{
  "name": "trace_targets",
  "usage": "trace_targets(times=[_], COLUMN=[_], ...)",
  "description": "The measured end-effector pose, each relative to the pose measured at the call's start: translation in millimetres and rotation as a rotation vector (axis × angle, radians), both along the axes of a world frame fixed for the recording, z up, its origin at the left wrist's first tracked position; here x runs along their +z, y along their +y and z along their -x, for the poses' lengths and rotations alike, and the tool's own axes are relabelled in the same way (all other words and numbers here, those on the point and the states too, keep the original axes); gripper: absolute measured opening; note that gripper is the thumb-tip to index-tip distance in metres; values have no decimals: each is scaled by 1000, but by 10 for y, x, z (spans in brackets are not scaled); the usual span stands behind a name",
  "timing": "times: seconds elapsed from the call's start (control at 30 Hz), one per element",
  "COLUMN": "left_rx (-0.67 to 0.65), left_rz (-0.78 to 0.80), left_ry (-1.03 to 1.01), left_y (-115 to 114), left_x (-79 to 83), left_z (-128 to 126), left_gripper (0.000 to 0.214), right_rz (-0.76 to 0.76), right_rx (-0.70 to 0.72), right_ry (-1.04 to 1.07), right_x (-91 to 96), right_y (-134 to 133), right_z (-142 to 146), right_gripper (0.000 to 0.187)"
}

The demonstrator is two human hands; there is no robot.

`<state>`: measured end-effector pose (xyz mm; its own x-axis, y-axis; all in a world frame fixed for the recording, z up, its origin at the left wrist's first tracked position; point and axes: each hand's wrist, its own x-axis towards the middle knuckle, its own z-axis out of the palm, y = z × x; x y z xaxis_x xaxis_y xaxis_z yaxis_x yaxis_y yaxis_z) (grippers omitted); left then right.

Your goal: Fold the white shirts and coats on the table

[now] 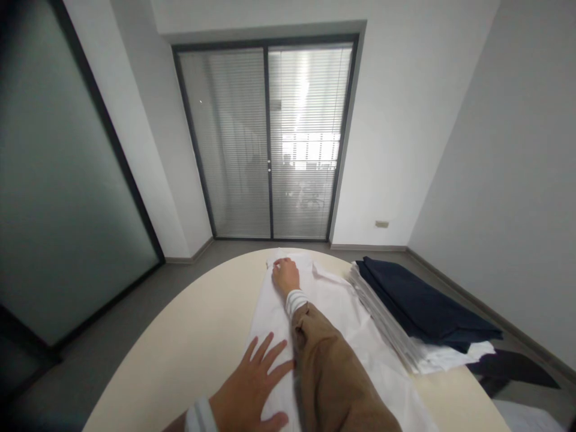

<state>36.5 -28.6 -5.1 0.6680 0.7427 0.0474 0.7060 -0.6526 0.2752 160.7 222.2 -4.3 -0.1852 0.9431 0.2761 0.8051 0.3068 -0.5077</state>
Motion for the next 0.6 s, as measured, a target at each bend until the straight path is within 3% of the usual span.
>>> trace_targets(times=[0.1,0.2,0.4,0.6], left_rx=[20,35,66,87], left_rz=[54,62,41,-9], left_ry=[-21,-30,1,-13], left_y=[0,33,197,264], left_x=[148,184,55,-1], left_z=[42,61,143,285], left_gripper=[77,73,73,71], right_rz=[76,98,135,309], right_rx=[169,227,186,92], right_ry=[-142,-241,-360,-402], right_x=[-5,0,134,214], right_y=[-209,-429,-846,-1494], right_z=[-38,-129,-512,-1027], right_gripper=[39,50,58,84])
